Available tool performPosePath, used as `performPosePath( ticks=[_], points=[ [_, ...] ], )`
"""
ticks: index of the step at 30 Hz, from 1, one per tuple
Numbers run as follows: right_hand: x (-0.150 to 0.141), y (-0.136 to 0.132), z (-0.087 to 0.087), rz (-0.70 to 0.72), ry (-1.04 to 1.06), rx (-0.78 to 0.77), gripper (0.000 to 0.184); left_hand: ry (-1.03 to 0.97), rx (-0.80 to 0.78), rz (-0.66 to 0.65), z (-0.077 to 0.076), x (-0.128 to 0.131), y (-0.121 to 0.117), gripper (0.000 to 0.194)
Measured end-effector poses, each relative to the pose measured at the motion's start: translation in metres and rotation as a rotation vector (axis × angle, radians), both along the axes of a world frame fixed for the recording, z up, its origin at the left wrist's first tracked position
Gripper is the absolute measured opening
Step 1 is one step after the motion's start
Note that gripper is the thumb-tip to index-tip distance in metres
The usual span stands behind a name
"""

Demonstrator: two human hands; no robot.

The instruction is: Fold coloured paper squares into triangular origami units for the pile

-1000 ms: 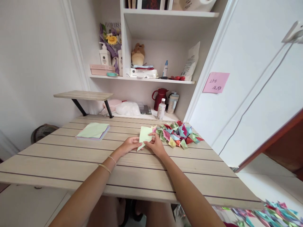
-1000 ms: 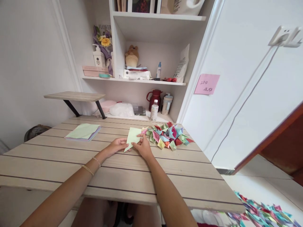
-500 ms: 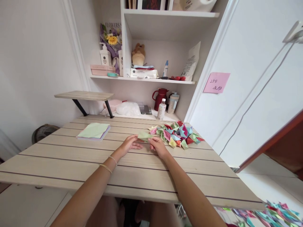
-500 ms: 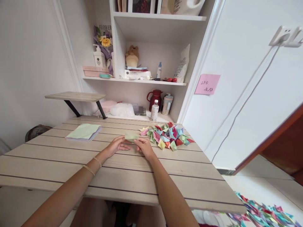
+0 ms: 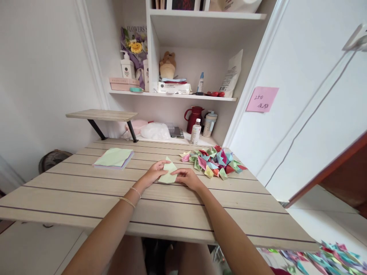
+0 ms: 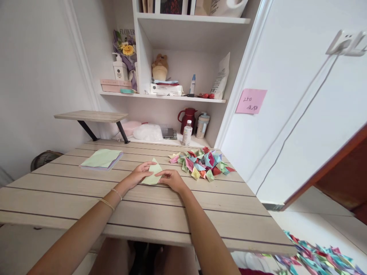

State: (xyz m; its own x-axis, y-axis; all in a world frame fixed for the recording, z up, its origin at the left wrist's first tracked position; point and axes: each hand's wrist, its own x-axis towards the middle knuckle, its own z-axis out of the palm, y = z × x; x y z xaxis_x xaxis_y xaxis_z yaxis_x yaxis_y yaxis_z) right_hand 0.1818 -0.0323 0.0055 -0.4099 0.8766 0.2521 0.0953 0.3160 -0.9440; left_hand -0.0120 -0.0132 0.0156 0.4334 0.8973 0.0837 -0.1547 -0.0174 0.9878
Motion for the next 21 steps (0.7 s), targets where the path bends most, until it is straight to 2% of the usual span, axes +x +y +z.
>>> performPosePath(
  ticks=[3, 8, 12, 14, 17, 19, 21],
  points=[
    [-0.001, 0.0, -0.001, -0.036, 0.045, -0.032, 0.027, 0.039, 0.004, -0.048, 0.002, 0.001, -0.002, 0.052],
    [-0.003, 0.002, -0.003, -0.092, 0.064, -0.151, 0.034, 0.01, -0.038, -0.037, 0.005, 0.003, -0.006, 0.057],
    [-0.004, 0.005, -0.006, -0.14, 0.067, -0.117, 0.032, -0.055, -0.02, 0.013, 0.0, 0.006, -0.005, 0.087],
    [-0.005, 0.007, -0.008, -0.157, 0.082, -0.102, 0.031, -0.072, -0.023, 0.05, -0.003, 0.008, -0.003, 0.095],
    [-0.005, 0.01, -0.01, -0.193, 0.152, -0.08, 0.037, -0.057, -0.042, 0.056, -0.005, 0.009, 0.0, 0.09],
    [-0.005, 0.01, -0.011, -0.218, 0.198, -0.068, 0.046, -0.041, -0.057, 0.029, -0.005, 0.009, 0.0, 0.08],
    [-0.005, 0.011, -0.011, -0.249, 0.213, -0.057, 0.046, -0.027, -0.062, 0.001, -0.004, 0.009, 0.001, 0.068]
  ],
)
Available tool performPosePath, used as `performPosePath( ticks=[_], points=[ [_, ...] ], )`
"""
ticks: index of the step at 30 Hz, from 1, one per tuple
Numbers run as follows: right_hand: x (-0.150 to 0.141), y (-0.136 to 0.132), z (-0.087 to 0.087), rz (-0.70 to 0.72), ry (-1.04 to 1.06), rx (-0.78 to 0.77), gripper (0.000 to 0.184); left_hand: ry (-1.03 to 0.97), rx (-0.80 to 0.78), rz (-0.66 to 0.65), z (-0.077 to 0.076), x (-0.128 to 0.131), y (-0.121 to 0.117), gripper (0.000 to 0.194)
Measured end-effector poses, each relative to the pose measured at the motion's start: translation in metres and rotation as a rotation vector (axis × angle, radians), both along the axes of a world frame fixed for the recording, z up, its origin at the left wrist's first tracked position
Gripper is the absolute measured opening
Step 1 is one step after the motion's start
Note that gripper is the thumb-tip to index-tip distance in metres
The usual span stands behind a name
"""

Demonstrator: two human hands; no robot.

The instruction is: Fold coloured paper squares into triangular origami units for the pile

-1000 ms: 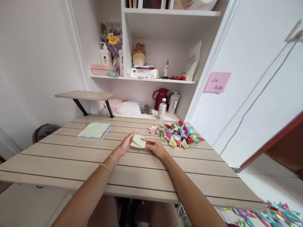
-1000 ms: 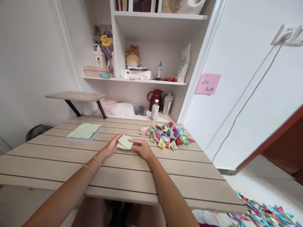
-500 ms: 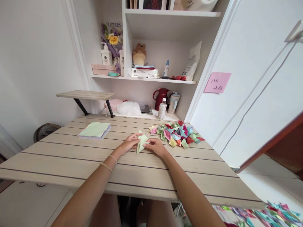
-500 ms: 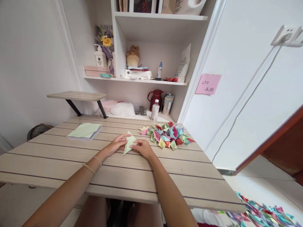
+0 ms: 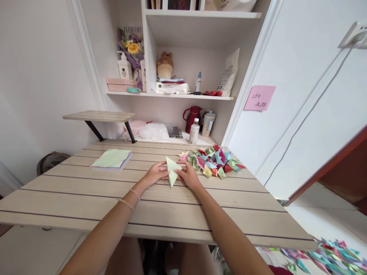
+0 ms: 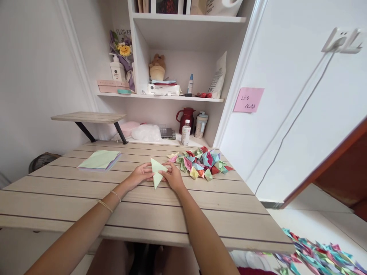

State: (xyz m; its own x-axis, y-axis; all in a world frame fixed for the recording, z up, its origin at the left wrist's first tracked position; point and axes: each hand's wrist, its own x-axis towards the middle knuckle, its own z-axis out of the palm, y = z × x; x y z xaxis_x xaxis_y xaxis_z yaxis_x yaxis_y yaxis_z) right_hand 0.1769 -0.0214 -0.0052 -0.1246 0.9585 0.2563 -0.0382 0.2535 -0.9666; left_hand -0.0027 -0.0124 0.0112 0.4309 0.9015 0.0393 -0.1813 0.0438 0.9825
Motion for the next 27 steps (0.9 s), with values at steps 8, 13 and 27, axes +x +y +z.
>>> performPosePath(
  ticks=[8, 13, 27],
  points=[
    [-0.001, -0.003, 0.004, -0.011, -0.13, 0.014, 0.047, 0.077, 0.095, 0.09, -0.006, 0.003, 0.002, 0.052],
    [0.0, -0.008, 0.01, 0.019, -0.246, 0.041, 0.051, 0.126, 0.126, 0.061, -0.007, 0.006, -0.001, 0.056],
    [0.002, -0.002, 0.001, -0.084, -0.33, 0.06, 0.05, 0.284, 0.411, 0.183, -0.005, 0.006, -0.005, 0.039]
  ],
)
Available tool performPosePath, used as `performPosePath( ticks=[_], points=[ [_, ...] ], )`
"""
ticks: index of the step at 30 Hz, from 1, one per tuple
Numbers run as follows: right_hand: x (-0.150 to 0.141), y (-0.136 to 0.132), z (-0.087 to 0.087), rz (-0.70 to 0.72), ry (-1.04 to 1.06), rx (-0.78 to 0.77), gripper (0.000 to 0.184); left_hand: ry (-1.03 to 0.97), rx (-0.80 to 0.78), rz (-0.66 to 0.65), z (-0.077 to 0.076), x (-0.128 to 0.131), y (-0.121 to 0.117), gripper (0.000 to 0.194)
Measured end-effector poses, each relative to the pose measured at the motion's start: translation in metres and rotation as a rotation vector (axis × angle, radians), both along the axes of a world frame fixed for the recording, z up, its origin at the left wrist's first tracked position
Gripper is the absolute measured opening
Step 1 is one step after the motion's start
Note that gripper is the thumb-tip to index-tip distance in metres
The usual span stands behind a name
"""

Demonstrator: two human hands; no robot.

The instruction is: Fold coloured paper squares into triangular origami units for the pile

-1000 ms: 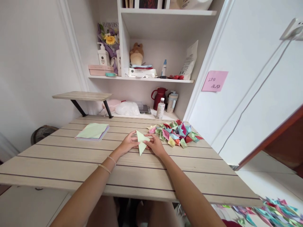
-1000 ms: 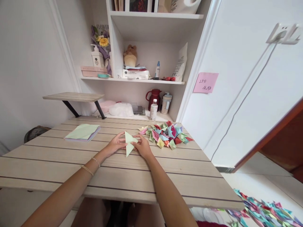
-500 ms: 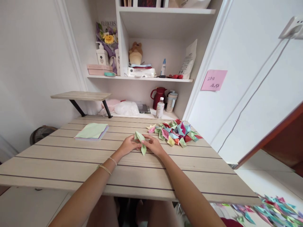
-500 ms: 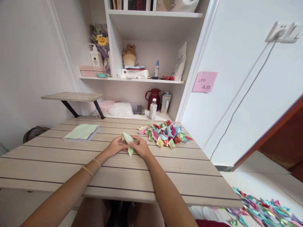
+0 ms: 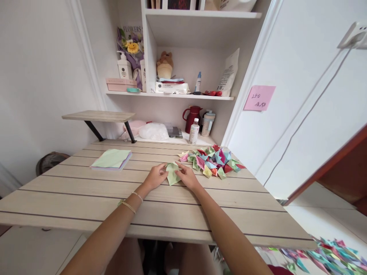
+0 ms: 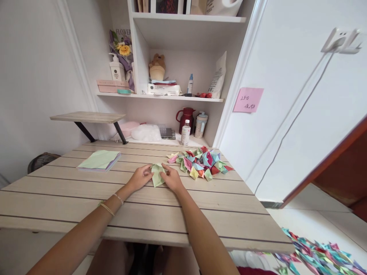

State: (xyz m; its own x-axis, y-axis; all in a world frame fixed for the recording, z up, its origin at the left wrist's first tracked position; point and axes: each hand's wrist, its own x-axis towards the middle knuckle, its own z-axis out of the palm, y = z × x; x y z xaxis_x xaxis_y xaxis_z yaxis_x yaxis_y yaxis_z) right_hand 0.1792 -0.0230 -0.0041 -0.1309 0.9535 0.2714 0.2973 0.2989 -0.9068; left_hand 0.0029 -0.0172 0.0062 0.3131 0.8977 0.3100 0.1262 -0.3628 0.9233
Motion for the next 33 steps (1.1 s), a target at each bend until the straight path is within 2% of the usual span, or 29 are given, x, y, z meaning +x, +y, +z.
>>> performPosePath(
  ticks=[4, 8, 12, 17, 21, 25, 28, 31, 33],
  points=[
    [-0.008, -0.004, 0.002, -0.055, -0.025, 0.088, 0.051, 0.088, 0.093, 0.176, 0.0, 0.003, -0.002, 0.038],
    [-0.019, -0.01, 0.007, -0.082, -0.059, 0.16, 0.042, 0.148, 0.149, 0.265, 0.002, 0.009, -0.006, 0.027],
    [-0.023, -0.012, 0.008, -0.153, -0.068, 0.15, 0.037, 0.338, 0.267, 0.303, 0.004, 0.014, -0.01, 0.017],
    [-0.02, -0.01, 0.006, -0.262, -0.132, 0.126, 0.038, 0.337, 0.326, 0.284, 0.004, 0.017, -0.013, 0.029],
    [-0.019, -0.007, 0.003, -0.227, -0.045, 0.175, 0.035, 0.255, 0.258, 0.249, 0.005, 0.017, -0.012, 0.03],
    [-0.014, -0.002, 0.0, -0.181, 0.184, 0.074, 0.035, 0.078, 0.115, 0.165, 0.003, 0.014, -0.006, 0.03],
    [-0.009, 0.002, 0.001, -0.122, 0.385, 0.011, 0.03, -0.042, -0.034, 0.067, -0.001, 0.011, 0.001, 0.037],
    [-0.005, 0.002, 0.004, 0.004, 0.493, -0.067, 0.032, -0.154, -0.174, 0.051, -0.003, 0.007, 0.007, 0.041],
    [-0.005, 0.001, 0.007, 0.121, 0.531, -0.131, 0.038, -0.205, -0.212, 0.076, -0.002, 0.005, 0.011, 0.043]
  ],
)
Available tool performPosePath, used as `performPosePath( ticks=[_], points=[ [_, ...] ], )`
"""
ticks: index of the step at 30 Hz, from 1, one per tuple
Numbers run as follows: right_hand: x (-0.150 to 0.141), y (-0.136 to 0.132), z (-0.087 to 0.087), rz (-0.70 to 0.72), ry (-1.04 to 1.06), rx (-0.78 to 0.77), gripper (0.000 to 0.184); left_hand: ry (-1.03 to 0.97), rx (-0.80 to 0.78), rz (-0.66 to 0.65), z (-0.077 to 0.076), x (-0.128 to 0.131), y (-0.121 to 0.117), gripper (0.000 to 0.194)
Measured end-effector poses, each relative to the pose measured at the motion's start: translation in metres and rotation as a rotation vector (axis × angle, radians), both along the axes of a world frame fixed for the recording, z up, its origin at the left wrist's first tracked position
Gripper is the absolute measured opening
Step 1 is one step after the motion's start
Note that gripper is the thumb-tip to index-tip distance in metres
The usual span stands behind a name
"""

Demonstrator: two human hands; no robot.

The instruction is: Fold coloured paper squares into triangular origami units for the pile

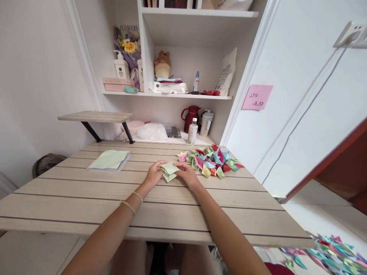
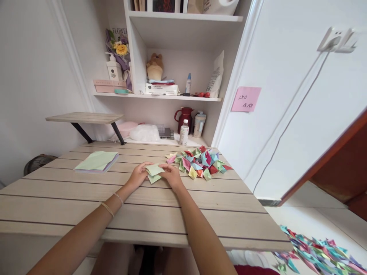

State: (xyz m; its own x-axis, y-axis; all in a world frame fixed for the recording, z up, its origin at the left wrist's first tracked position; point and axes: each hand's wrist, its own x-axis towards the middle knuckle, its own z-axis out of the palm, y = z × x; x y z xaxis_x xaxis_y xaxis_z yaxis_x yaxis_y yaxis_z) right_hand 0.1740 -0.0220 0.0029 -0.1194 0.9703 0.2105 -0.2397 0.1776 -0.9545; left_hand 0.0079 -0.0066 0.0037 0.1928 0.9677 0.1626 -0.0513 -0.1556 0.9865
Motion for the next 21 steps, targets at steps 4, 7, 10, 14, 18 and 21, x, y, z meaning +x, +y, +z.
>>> performPosePath(
  ticks=[4, 7, 10, 14, 18, 21],
  points=[
    [-0.001, -0.002, 0.0, 0.147, 0.027, -0.055, 0.043, -0.011, -0.015, 0.003, 0.003, -0.004, 0.001, 0.042],
    [0.001, 0.001, -0.004, 0.087, 0.027, -0.077, 0.037, 0.001, -0.032, -0.069, 0.006, -0.007, -0.001, 0.037],
    [0.005, 0.005, -0.007, -0.009, 0.024, -0.066, 0.032, -0.021, -0.043, -0.132, 0.009, -0.009, -0.003, 0.041],
    [0.009, 0.007, -0.008, -0.069, -0.028, -0.022, 0.026, -0.026, -0.018, -0.171, 0.008, -0.012, -0.002, 0.036],
    [0.009, 0.007, -0.008, -0.126, -0.09, 0.035, 0.025, -0.001, 0.013, -0.136, 0.003, -0.014, 0.002, 0.027],
    [0.007, 0.005, -0.006, -0.078, -0.052, 0.04, 0.029, -0.015, -0.003, -0.105, 0.001, -0.014, 0.006, 0.028]
  ],
)
